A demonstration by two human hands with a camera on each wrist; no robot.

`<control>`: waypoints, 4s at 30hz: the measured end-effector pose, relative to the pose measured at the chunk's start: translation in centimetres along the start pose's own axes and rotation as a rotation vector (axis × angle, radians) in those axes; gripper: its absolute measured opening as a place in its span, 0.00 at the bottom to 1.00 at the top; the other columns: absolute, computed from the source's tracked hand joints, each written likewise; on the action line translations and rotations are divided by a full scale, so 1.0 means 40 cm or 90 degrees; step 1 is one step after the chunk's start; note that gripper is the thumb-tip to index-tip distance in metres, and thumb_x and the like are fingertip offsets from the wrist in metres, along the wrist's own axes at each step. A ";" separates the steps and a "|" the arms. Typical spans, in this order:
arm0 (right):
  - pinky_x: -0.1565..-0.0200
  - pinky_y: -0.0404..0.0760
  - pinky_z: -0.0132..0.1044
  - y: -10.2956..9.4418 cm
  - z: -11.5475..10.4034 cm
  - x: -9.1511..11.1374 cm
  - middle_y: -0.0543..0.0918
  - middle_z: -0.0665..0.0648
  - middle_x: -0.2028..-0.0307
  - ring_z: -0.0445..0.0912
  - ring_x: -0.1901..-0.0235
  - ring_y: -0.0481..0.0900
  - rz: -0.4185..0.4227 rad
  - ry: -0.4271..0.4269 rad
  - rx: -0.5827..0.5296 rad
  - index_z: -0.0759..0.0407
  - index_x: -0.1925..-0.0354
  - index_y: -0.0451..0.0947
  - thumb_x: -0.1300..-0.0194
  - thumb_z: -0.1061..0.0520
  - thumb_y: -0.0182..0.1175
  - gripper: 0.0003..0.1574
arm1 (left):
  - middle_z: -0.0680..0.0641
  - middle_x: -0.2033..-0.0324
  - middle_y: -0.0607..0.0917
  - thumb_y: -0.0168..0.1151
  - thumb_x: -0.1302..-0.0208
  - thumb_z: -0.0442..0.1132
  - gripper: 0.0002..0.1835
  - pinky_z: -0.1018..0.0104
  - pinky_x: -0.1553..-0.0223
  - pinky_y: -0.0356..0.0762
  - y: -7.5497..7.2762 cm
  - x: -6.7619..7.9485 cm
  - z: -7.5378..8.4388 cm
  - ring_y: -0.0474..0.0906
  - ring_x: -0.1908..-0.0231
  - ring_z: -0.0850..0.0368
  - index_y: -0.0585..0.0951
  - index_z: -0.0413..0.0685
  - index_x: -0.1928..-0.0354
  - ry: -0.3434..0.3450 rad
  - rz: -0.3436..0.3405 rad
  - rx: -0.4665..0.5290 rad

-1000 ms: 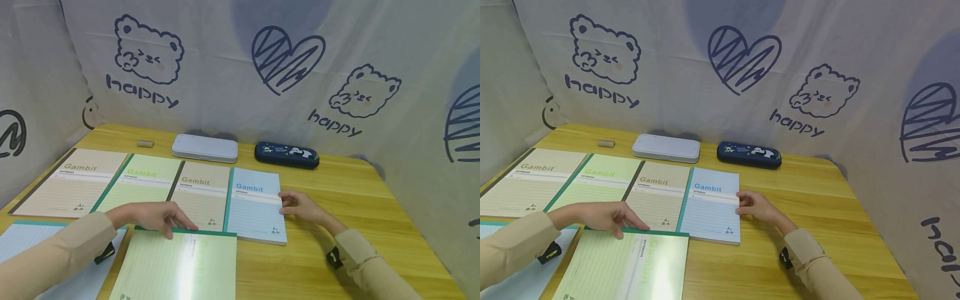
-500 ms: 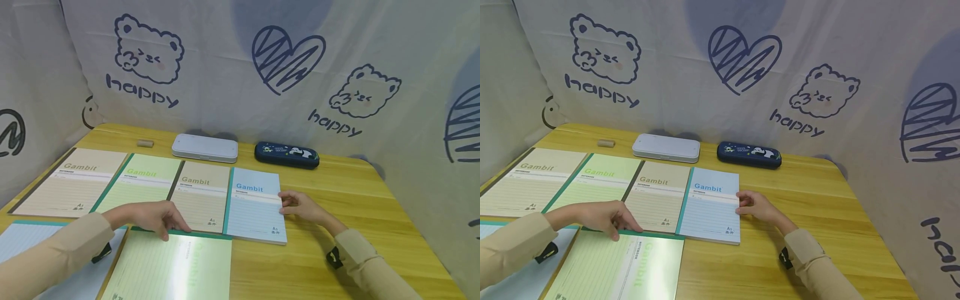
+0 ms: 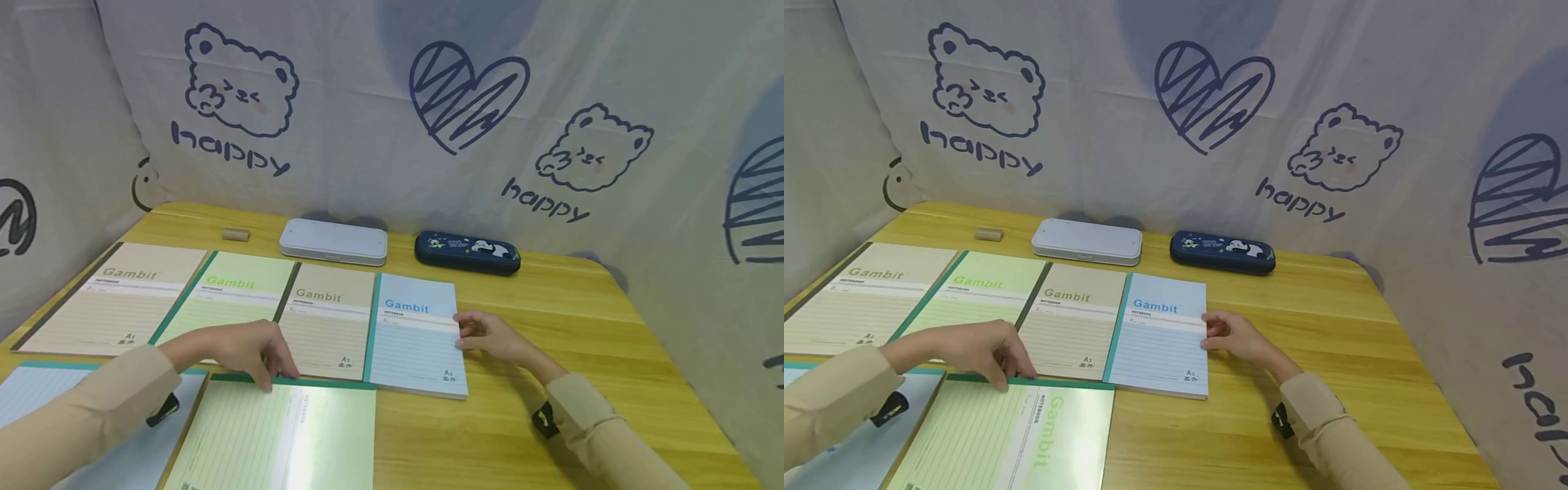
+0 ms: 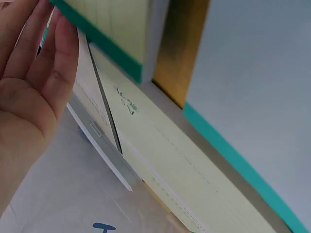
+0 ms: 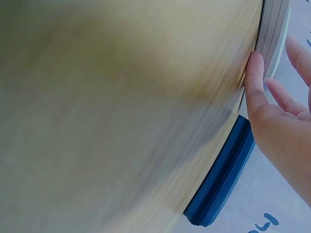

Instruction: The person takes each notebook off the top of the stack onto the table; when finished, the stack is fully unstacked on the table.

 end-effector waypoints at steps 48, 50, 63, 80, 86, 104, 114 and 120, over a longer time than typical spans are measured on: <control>0.54 0.71 0.41 -0.003 0.001 -0.003 0.72 0.69 0.51 0.56 0.55 0.72 0.001 0.011 0.017 0.75 0.44 0.62 0.42 0.61 0.59 0.31 | 0.47 0.66 0.82 0.66 0.49 0.33 0.15 0.65 0.63 0.73 -0.066 -0.222 0.027 0.75 0.67 0.58 0.80 0.38 0.58 -0.078 0.263 -0.075; 0.54 0.71 0.41 -0.003 0.001 -0.003 0.72 0.68 0.51 0.56 0.55 0.72 0.001 0.011 0.017 0.75 0.44 0.63 0.42 0.61 0.59 0.31 | 0.46 0.64 0.81 0.66 0.50 0.34 0.17 0.65 0.62 0.73 -0.067 -0.231 0.028 0.75 0.66 0.58 0.80 0.38 0.56 -0.083 0.267 -0.076; 0.55 0.71 0.39 -0.004 0.005 -0.002 0.73 0.66 0.52 0.54 0.56 0.72 0.005 0.015 0.024 0.74 0.45 0.64 0.43 0.60 0.60 0.31 | 0.46 0.64 0.79 0.70 0.55 0.37 0.29 0.65 0.62 0.72 -0.072 -0.291 0.020 0.75 0.65 0.55 0.74 0.38 0.48 -0.089 0.274 -0.124; 0.56 0.71 0.38 0.000 -0.006 -0.004 0.74 0.65 0.53 0.51 0.57 0.73 0.017 0.023 0.038 0.73 0.45 0.65 0.44 0.59 0.61 0.32 | 0.46 0.65 0.77 0.72 0.59 0.37 0.34 0.63 0.60 0.71 -0.048 -0.302 0.018 0.72 0.65 0.55 0.73 0.37 0.46 -0.155 0.244 -0.151; 0.57 0.72 0.39 0.000 -0.012 -0.009 0.75 0.64 0.55 0.50 0.60 0.73 0.033 0.027 0.058 0.74 0.44 0.63 0.46 0.59 0.63 0.35 | 0.46 0.64 0.76 0.72 0.58 0.38 0.35 0.62 0.59 0.69 -0.042 -0.305 0.017 0.70 0.64 0.55 0.72 0.39 0.44 -0.170 0.232 -0.158; 0.62 0.70 0.39 0.023 -0.039 -0.037 0.74 0.64 0.57 0.49 0.66 0.69 0.071 0.054 0.184 0.73 0.41 0.60 0.53 0.58 0.69 0.46 | 0.47 0.64 0.75 0.73 0.59 0.39 0.35 0.64 0.63 0.69 -0.039 -0.309 0.008 0.70 0.65 0.55 0.72 0.42 0.44 -0.165 0.229 -0.165; 0.67 0.72 0.37 0.019 -0.030 -0.030 0.74 0.64 0.56 0.48 0.69 0.70 0.082 0.149 0.148 0.68 0.39 0.58 0.52 0.60 0.68 0.45 | 0.46 0.62 0.75 0.73 0.58 0.40 0.36 0.63 0.60 0.69 -0.034 -0.314 0.002 0.69 0.62 0.54 0.71 0.46 0.42 -0.190 0.226 -0.181; 0.76 0.72 0.34 0.006 -0.026 -0.017 0.74 0.63 0.61 0.47 0.72 0.70 0.068 0.148 0.101 0.69 0.40 0.59 0.50 0.62 0.66 0.42 | 0.46 0.60 0.75 0.73 0.59 0.40 0.37 0.63 0.58 0.69 -0.032 -0.319 0.001 0.69 0.61 0.54 0.71 0.46 0.42 -0.196 0.222 -0.187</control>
Point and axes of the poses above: each hand's wrist, its own x-axis away from the middle knuckle, its own y-axis out of the palm, z = x × y, the point moved 5 cm from there along -x, towards the middle knuckle
